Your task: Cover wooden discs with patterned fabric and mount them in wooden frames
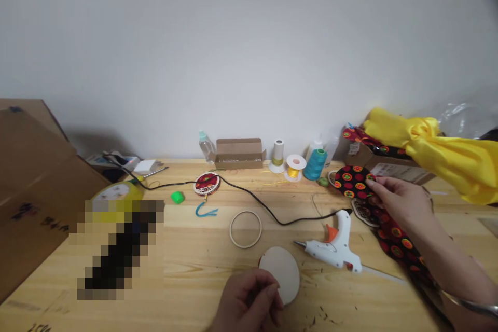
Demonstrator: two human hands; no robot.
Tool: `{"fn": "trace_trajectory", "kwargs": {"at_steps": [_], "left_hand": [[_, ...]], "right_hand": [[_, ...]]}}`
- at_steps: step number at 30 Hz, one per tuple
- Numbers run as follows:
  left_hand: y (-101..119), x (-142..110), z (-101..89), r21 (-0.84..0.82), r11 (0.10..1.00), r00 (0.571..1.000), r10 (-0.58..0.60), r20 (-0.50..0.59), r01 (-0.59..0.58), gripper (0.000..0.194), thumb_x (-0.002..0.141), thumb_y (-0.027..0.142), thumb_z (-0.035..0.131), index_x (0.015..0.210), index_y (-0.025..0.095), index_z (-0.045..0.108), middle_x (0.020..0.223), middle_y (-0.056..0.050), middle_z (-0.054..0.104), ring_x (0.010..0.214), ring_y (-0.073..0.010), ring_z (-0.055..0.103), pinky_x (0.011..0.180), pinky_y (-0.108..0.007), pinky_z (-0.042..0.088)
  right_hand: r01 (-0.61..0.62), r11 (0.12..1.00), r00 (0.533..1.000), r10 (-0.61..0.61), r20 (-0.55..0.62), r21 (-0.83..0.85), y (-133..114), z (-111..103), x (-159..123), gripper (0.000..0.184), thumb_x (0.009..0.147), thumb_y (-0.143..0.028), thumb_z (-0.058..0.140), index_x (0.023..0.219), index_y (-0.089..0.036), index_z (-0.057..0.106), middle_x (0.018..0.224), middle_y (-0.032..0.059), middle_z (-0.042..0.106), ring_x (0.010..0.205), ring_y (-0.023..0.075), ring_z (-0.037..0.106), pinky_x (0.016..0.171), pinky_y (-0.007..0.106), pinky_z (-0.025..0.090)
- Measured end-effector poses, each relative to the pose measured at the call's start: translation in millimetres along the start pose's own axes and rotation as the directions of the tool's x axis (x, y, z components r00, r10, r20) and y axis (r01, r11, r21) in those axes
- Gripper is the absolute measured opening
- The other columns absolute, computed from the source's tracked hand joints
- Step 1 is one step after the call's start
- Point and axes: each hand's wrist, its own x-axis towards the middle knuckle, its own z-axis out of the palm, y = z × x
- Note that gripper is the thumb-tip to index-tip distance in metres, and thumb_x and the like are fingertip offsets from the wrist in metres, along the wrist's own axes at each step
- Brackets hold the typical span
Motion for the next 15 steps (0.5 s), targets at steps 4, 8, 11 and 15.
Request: {"fn": "trace_trajectory", "kwargs": {"at_steps": [4,8,11,15], "left_hand": [[-0.4,-1.7,1.0,0.069,0.998,1.000,0.010,0.024,-0.012,0.026,0.078,0.042,0.068,0.067,0.018,0.068,0.059,-0.003,0.066,0.048,-0.0119,0.057,0.049,-0.021,0.044],[-0.2,-1.7,0.3,0.122,0.992,0.999,0.014,0.048,-0.020,0.027,0.080,0.043,0.065,0.068,0.018,0.068,0.060,-0.004,0.066,0.049,-0.0121,0.057,0.050,-0.021,0.043],[-0.4,-1.3,-0.3,0.149,0.988,0.998,0.021,0.065,-0.031,0.027,0.081,0.042,0.063,0.069,0.018,0.067,0.061,-0.004,0.066,0.049,-0.0125,0.058,0.050,-0.021,0.043],[-1.8,-1.5,-2.4,0.186,0.981,0.995,0.032,0.094,-0.049,0.026,0.083,0.041,0.061,0.071,0.018,0.067,0.062,-0.004,0.066,0.051,-0.0130,0.059,0.051,-0.021,0.044]], "right_hand": [[0.014,0.966,0.993,0.017,0.117,-0.260,8.6,-6.7,5.3,0.025,0.081,-0.029,0.056,0.091,-0.013,0.073,0.068,0.0115,0.071,0.059,0.0227,0.064,0.056,0.033,0.043],[0.103,0.865,0.994,-0.068,0.087,-0.491,17.3,-20.8,5.6,0.031,0.087,-0.031,0.048,0.102,-0.013,0.069,0.099,0.0214,0.069,0.092,0.0313,0.064,0.074,0.040,0.042],[0.188,0.777,0.982,-0.140,0.127,-0.601,28.6,-24.8,3.8,0.039,0.085,-0.037,0.054,0.109,-0.008,0.064,0.100,0.0264,0.066,0.097,0.0354,0.060,0.080,0.042,0.041],[0.228,0.687,0.973,-0.176,0.147,-0.690,44.3,-22.1,1.6,0.050,0.081,-0.043,0.059,0.117,-0.007,0.060,0.104,0.0270,0.066,0.095,0.0386,0.058,0.076,0.044,0.041]]}}
